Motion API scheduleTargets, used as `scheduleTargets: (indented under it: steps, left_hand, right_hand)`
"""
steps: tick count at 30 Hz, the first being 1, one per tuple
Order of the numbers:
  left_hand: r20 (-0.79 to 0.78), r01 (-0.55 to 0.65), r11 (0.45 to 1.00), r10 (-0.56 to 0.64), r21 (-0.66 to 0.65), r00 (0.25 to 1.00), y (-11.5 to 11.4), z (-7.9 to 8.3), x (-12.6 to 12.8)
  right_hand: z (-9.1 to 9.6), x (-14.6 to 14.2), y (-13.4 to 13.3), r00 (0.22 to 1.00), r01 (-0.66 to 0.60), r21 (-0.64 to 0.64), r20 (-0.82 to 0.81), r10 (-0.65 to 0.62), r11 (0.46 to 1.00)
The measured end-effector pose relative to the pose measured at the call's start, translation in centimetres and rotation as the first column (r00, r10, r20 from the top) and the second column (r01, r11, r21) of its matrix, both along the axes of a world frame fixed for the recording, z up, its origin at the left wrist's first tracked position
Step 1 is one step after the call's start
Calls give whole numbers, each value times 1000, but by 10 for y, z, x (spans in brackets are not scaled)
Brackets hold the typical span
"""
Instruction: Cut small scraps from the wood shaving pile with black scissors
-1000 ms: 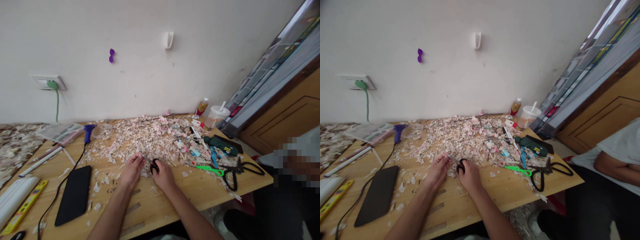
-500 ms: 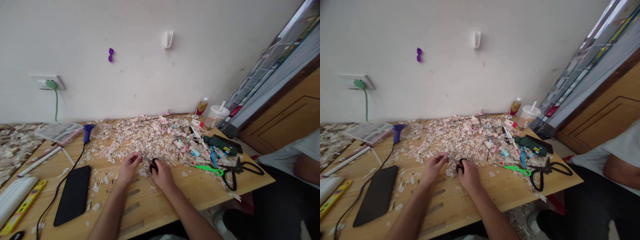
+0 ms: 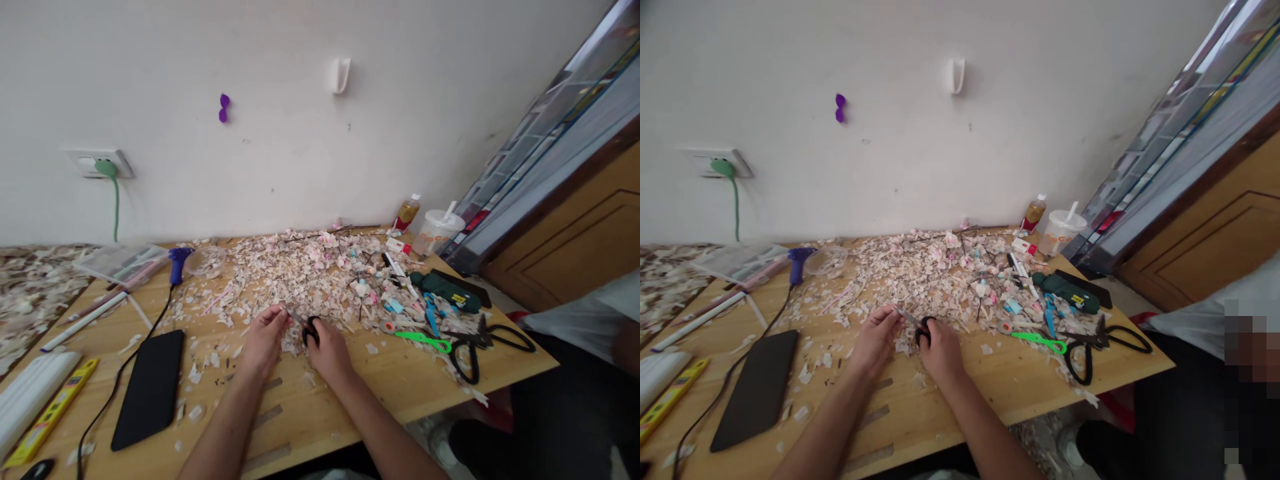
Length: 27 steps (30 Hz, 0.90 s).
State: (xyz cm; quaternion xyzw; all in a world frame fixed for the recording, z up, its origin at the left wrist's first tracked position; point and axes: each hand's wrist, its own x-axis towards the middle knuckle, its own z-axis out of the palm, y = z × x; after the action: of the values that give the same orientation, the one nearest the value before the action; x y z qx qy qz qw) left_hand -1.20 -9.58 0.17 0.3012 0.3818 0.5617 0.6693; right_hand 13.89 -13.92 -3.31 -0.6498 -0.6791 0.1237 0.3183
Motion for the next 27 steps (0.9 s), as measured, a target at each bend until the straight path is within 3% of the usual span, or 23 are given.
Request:
scheduleTargets:
  steps: [5,15,27]
  left_hand:
    - [96,-39,999,41,-27,995,-1,-2,3]
    - [-216,-11,989,42,145,975,6,-15,-6]
    - [-232,-24,984,64,174,971,4,-11,-6]
  right_hand:
    - [2,-1,0,1000,-3,-10,12,4,1000]
    - [2,0,1,1000,-14,-4,-8,14,1000]
    - [3,0,0,1000,-13,-5,-20,13,1000]
